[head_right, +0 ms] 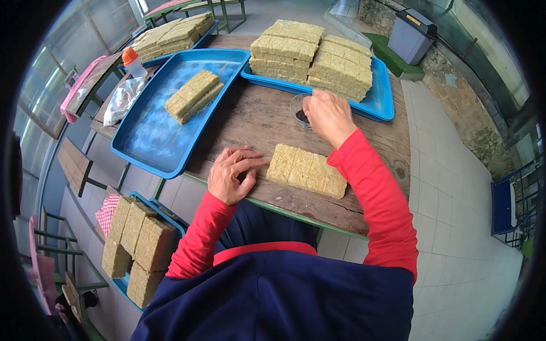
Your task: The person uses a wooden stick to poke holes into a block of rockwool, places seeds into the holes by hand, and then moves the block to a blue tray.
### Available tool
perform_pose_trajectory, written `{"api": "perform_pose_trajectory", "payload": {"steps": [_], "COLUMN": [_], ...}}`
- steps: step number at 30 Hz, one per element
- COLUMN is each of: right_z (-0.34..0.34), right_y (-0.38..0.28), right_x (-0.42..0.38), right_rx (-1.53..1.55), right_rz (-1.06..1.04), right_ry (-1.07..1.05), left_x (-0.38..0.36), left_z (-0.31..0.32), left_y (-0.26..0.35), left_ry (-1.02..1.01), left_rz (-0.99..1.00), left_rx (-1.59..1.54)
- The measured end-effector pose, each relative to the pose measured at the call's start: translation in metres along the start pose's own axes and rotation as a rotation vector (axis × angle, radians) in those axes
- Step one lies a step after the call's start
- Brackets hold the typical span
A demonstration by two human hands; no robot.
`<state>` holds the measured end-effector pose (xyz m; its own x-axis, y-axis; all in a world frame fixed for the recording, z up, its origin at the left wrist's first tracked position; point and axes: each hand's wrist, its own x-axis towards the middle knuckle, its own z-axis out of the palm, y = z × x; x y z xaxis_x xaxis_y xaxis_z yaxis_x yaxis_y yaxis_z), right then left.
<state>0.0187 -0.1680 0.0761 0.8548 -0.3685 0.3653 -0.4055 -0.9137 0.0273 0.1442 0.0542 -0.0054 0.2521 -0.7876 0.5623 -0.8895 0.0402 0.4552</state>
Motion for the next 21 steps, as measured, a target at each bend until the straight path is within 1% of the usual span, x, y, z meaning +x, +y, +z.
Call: {"api": "perform_pose_trajectory", "payload": {"steps": [1, 3, 4, 6, 7, 9, 10, 14, 19, 21], "right_z": [-0.008, -0.022, -0.025, -0.027, -0.026, -0.023, -0.022, -0.002, 0.009, 0.012], "right_y": [-0.006, -0.018, -0.023, -0.028, -0.029, -0.031, -0.033, -0.036, -0.054, -0.057], "right_x": [-0.01, -0.031, -0.041, -0.058, -0.062, -0.072, -0.075, -0.08, -0.08, -0.078], "right_rx": [-0.003, 0.168, 0.165, 0.317, 0.318, 0.49, 0.527, 0.601, 0.541, 0.525], "right_rz": [-0.002, -0.001, -0.004, -0.066, -0.06, -0.17, -0.18, -0.214, -0.281, -0.289], "right_ry": [-0.006, 0.081, 0.067, 0.126, 0.106, 0.137, 0.116, 0.122, 0.188, 0.183], "left_x": [0.0, 0.0, 0.0, 0.001, 0.001, 0.001, 0.002, -0.001, 0.0, 0.0], "left_z": [0.0, 0.0, 0.0, 0.001, 0.001, 0.001, 0.0, 0.004, 0.004, 0.004], "left_y": [0.0, 0.001, 0.002, 0.004, 0.005, 0.005, 0.006, 0.001, 0.003, 0.004], "left_ry": [0.001, -0.007, -0.012, 0.002, 0.015, 0.012, 0.012, 0.014, 0.006, 0.001], "left_rz": [-0.004, -0.014, -0.017, -0.027, -0.023, -0.021, -0.023, -0.014, 0.001, 0.003], "left_rx": [-0.006, 0.008, 0.004, 0.002, 0.011, 0.02, 0.012, 0.024, 0.006, 0.001]}}
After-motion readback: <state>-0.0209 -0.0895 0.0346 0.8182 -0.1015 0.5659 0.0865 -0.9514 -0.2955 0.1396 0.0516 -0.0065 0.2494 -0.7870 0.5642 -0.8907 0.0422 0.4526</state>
